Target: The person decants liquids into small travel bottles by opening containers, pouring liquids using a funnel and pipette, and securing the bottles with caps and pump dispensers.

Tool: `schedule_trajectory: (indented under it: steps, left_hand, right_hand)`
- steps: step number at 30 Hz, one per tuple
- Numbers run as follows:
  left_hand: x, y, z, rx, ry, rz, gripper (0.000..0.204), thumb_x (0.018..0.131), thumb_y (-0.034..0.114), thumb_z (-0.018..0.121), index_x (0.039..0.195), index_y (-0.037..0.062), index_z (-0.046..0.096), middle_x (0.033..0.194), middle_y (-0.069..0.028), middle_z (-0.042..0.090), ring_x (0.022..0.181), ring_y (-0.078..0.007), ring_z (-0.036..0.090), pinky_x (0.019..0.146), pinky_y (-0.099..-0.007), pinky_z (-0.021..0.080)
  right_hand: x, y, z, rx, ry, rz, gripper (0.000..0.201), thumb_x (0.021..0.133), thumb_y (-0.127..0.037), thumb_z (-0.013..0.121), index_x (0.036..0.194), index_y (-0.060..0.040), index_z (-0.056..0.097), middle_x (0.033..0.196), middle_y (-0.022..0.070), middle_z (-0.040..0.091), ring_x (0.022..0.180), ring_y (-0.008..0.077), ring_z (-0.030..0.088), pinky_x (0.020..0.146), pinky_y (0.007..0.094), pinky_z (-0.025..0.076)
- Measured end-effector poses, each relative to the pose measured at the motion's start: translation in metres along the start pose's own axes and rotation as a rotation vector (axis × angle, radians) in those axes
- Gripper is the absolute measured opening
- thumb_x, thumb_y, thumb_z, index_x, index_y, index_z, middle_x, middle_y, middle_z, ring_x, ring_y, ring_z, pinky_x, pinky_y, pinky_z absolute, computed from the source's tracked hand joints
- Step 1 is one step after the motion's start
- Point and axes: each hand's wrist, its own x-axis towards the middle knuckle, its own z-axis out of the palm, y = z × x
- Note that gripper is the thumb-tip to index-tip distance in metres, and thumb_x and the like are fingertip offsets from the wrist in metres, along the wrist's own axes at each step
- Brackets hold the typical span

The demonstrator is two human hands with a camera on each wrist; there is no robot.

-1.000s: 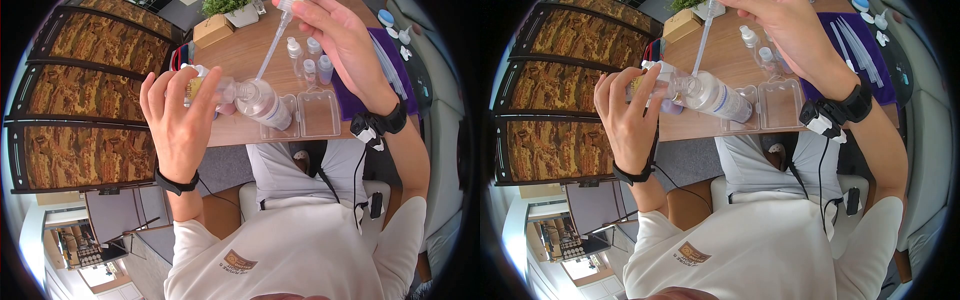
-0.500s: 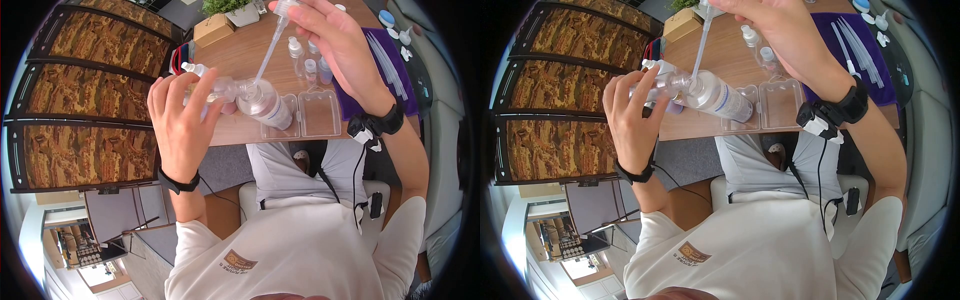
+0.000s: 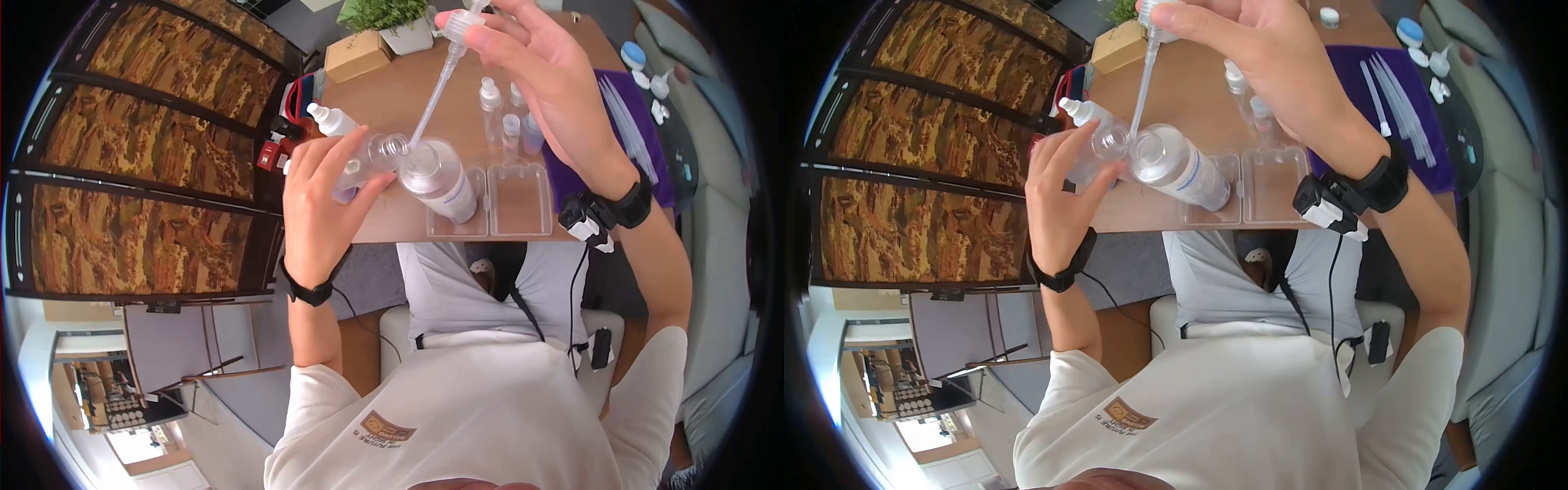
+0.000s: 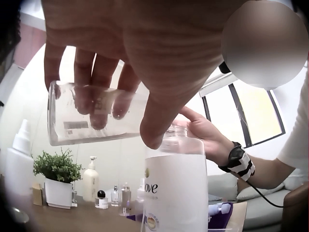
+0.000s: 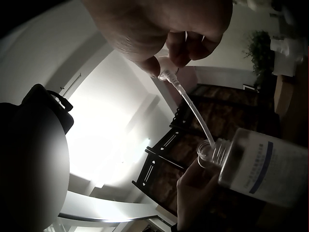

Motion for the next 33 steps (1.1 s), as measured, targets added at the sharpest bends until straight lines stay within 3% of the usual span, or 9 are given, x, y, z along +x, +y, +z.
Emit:
schedule_trajectory:
  steps: [6, 9, 12, 15, 18, 21, 24, 29, 33]
  left_hand:
    - [0.000, 0.001, 0.001, -0.150, 0.014, -0.148, 0.050, 0.078, 0.019, 0.091, 0.121, 0.0024, 0.073, 0.107, -0.0117, 0.075, 0.103, -0.0301, 0.067, 0.092, -0.0408, 0.053]
    - [-0.001, -0.005, 0.003, -0.225, 0.029, -0.192, 0.049, 0.078, 0.019, 0.091, 0.121, 0.0018, 0.073, 0.107, -0.0116, 0.075, 0.102, -0.0297, 0.067, 0.091, -0.0404, 0.053]
    - [-0.003, -0.011, 0.003, -0.246, 0.043, -0.222, 0.051, 0.080, 0.017, 0.090, 0.124, -0.0009, 0.071, 0.106, -0.0136, 0.074, 0.096, -0.0244, 0.069, 0.090, -0.0350, 0.053]
    - [-0.004, -0.014, 0.003, -0.331, 0.038, -0.240, 0.052, 0.081, 0.019, 0.090, 0.126, -0.0012, 0.071, 0.108, -0.0116, 0.075, 0.098, -0.0204, 0.069, 0.091, -0.0330, 0.053]
    - [-0.006, -0.016, 0.006, -0.483, 0.036, -0.316, 0.052, 0.084, 0.020, 0.089, 0.128, -0.0018, 0.070, 0.110, -0.0096, 0.076, 0.101, -0.0157, 0.068, 0.093, -0.0314, 0.052]
    - [-0.003, -0.016, 0.009, -0.659, 0.052, -0.373, 0.052, 0.086, 0.020, 0.088, 0.130, -0.0025, 0.069, 0.111, -0.0078, 0.076, 0.101, -0.0124, 0.067, 0.092, -0.0303, 0.053]
    - [0.000, -0.014, 0.006, -0.781, 0.049, -0.394, 0.053, 0.088, 0.020, 0.086, 0.131, -0.0028, 0.068, 0.113, -0.0081, 0.075, 0.102, -0.0122, 0.067, 0.091, -0.0302, 0.053]
    - [0.003, -0.013, 0.010, -0.833, 0.145, -0.327, 0.053, 0.086, 0.032, 0.089, 0.124, -0.0007, 0.073, 0.115, -0.0142, 0.077, 0.106, -0.0216, 0.072, 0.095, -0.0355, 0.055]
    - [-0.005, -0.014, 0.017, -0.844, 0.167, -0.341, 0.052, 0.085, 0.035, 0.089, 0.122, 0.0005, 0.073, 0.115, -0.0154, 0.077, 0.107, -0.0255, 0.073, 0.095, -0.0372, 0.055]
  right_hand:
    - [0.031, 0.001, 0.007, -0.011, -0.088, -0.134, 0.060, 0.103, -0.006, 0.068, 0.156, 0.0031, 0.040, 0.125, 0.0099, 0.072, 0.118, 0.0140, 0.066, 0.104, 0.0276, 0.052]
    - [0.026, -0.019, 0.025, -0.071, -0.111, -0.105, 0.058, 0.105, -0.005, 0.066, 0.156, 0.0033, 0.039, 0.126, 0.0089, 0.072, 0.118, 0.0128, 0.066, 0.104, 0.0279, 0.052]
    - [0.038, 0.001, 0.028, -0.062, -0.113, -0.162, 0.064, 0.100, -0.012, 0.072, 0.155, 0.0039, 0.041, 0.122, 0.0130, 0.073, 0.113, 0.0183, 0.069, 0.100, 0.0305, 0.054]
    - [0.035, 0.000, 0.039, -0.282, -0.132, -0.234, 0.058, 0.104, -0.014, 0.068, 0.155, 0.0019, 0.045, 0.129, 0.0124, 0.073, 0.115, 0.0143, 0.066, 0.103, 0.0319, 0.051]
    - [0.034, 0.009, 0.053, -0.208, -0.174, -0.208, 0.063, 0.099, -0.015, 0.074, 0.152, 0.0038, 0.047, 0.120, 0.0124, 0.074, 0.094, 0.0103, 0.068, 0.087, 0.0265, 0.055]
    - [0.029, 0.013, 0.056, -0.285, -0.286, -0.111, 0.064, 0.097, -0.013, 0.077, 0.152, -0.0009, 0.047, 0.124, 0.0108, 0.074, 0.107, 0.0109, 0.066, 0.097, 0.0269, 0.052]
    - [0.027, 0.018, 0.062, -0.374, -0.353, -0.097, 0.066, 0.095, -0.014, 0.079, 0.153, -0.0044, 0.047, 0.121, 0.0091, 0.077, 0.108, 0.0113, 0.066, 0.097, 0.0285, 0.049]
    - [0.029, 0.019, 0.067, -0.525, -0.400, -0.062, 0.073, 0.091, -0.016, 0.082, 0.153, -0.0031, 0.047, 0.116, 0.0068, 0.078, 0.110, 0.0112, 0.065, 0.098, 0.0302, 0.047]
    - [0.032, 0.017, 0.067, -0.510, -0.477, -0.023, 0.097, 0.084, -0.010, 0.087, 0.163, -0.0028, 0.030, 0.131, 0.0137, 0.070, 0.117, 0.0177, 0.064, 0.102, 0.0339, 0.047]
